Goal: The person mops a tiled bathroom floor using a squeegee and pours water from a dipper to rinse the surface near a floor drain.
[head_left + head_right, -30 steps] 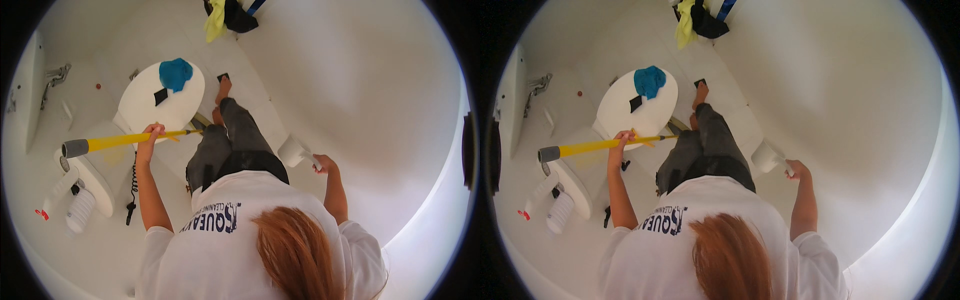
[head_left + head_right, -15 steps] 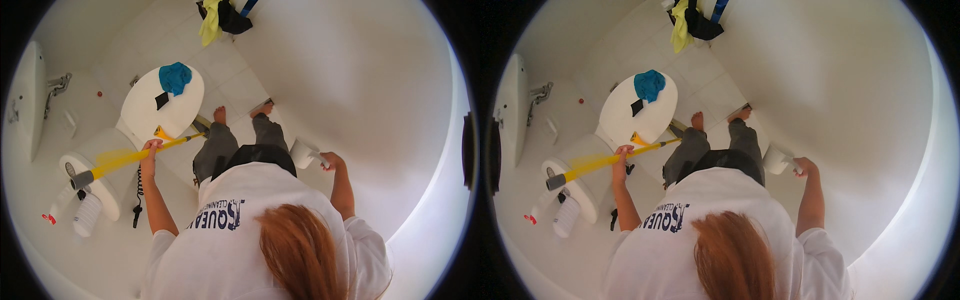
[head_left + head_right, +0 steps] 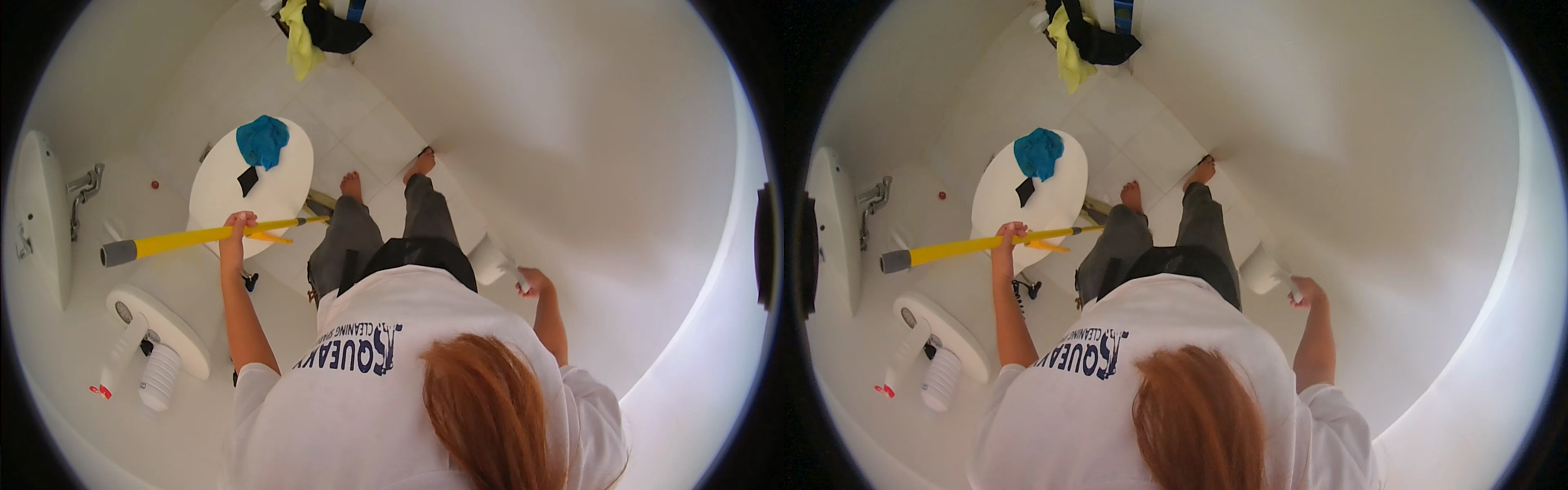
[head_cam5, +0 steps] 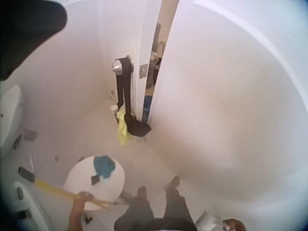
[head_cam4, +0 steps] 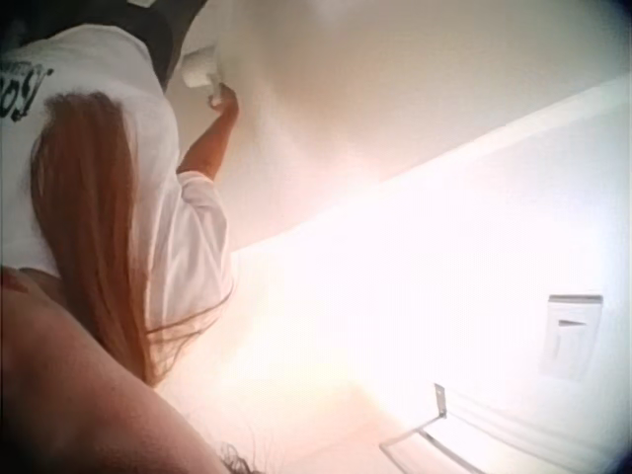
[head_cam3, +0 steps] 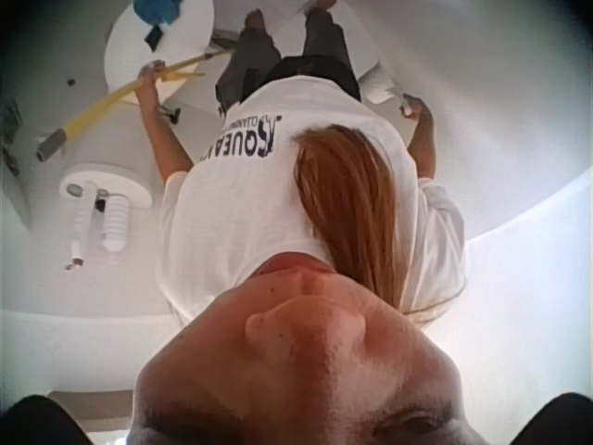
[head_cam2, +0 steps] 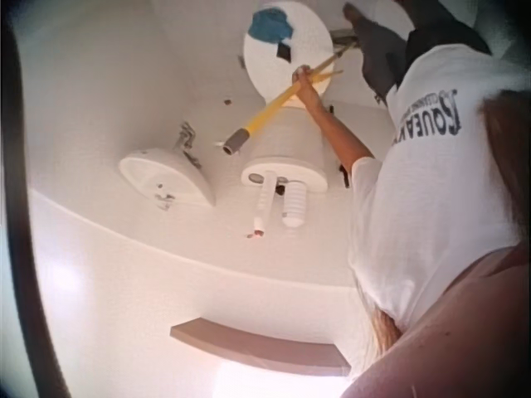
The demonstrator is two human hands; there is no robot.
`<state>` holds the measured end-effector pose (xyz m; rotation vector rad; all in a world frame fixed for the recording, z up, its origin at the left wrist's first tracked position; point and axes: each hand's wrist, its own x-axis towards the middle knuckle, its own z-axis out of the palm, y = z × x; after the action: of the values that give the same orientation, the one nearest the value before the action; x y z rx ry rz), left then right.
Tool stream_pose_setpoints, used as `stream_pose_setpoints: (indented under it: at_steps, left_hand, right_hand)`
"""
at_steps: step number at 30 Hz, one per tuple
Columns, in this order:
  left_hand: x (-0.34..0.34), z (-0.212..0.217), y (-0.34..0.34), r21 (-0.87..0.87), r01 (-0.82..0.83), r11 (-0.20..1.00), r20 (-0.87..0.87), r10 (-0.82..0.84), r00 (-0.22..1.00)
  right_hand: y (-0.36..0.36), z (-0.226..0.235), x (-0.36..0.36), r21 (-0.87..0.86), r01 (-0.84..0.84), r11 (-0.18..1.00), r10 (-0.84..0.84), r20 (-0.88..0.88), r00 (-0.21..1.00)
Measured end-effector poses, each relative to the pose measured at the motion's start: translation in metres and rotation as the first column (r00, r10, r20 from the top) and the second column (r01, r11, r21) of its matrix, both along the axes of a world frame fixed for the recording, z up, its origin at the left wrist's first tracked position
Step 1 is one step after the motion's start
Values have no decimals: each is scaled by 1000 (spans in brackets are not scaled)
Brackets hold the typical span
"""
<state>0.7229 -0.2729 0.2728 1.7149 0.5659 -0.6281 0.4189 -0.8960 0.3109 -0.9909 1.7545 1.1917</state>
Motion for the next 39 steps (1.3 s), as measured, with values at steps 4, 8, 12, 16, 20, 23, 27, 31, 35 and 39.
stream_pose_setpoints:
  at_steps: [4, 8, 12, 16, 20, 23, 27, 31, 35, 39]
  left_hand:
    - [4, 14, -16, 35, 114, 993, -13, -114, 993]
    - [4, 15, -9, -32, 66, 997, 16, -66, 998]
    - [3, 18, 1, -25, 37, 999, 0, -37, 999]
    - [-2, 16, 14, -59, 55, 997, 20, -54, 998]
    - [-1, 15, 23, -66, -25, 997, 20, 27, 999]
    - [0, 17, 23, -41, -9, 999, 21, 9, 1000]
    - [-2, 16, 22, -33, 30, 999, 34, -29, 999]
    - [3, 14, 17, -91, -11, 996, 36, 15, 999]
    - [3, 21, 14, -44, 56, 997, 37, -55, 998]
    - [6, 19, 12, -95, 17, 995, 48, -12, 999]
  right_hand:
    - [24, 15, -29, 33, -143, 989, 145, -91, 985]
    - [32, 35, -39, 78, -162, 984, 172, -153, 973]
    - [33, 41, -53, 28, -52, 998, 54, -61, 997]
    - [34, 42, -42, -23, -43, 999, 43, 17, 999]
    - [48, 52, -26, -37, -56, 998, 58, 62, 996]
    - [58, 63, -13, -62, -65, 996, 70, 82, 994]
    - [55, 75, -21, -51, -20, 998, 25, 89, 996]
    - [56, 70, -44, -55, -35, 998, 39, 77, 996]
    - [58, 70, -53, -60, -137, 989, 140, 31, 990]
    - [59, 71, -66, -13, -48, 999, 48, -13, 999]
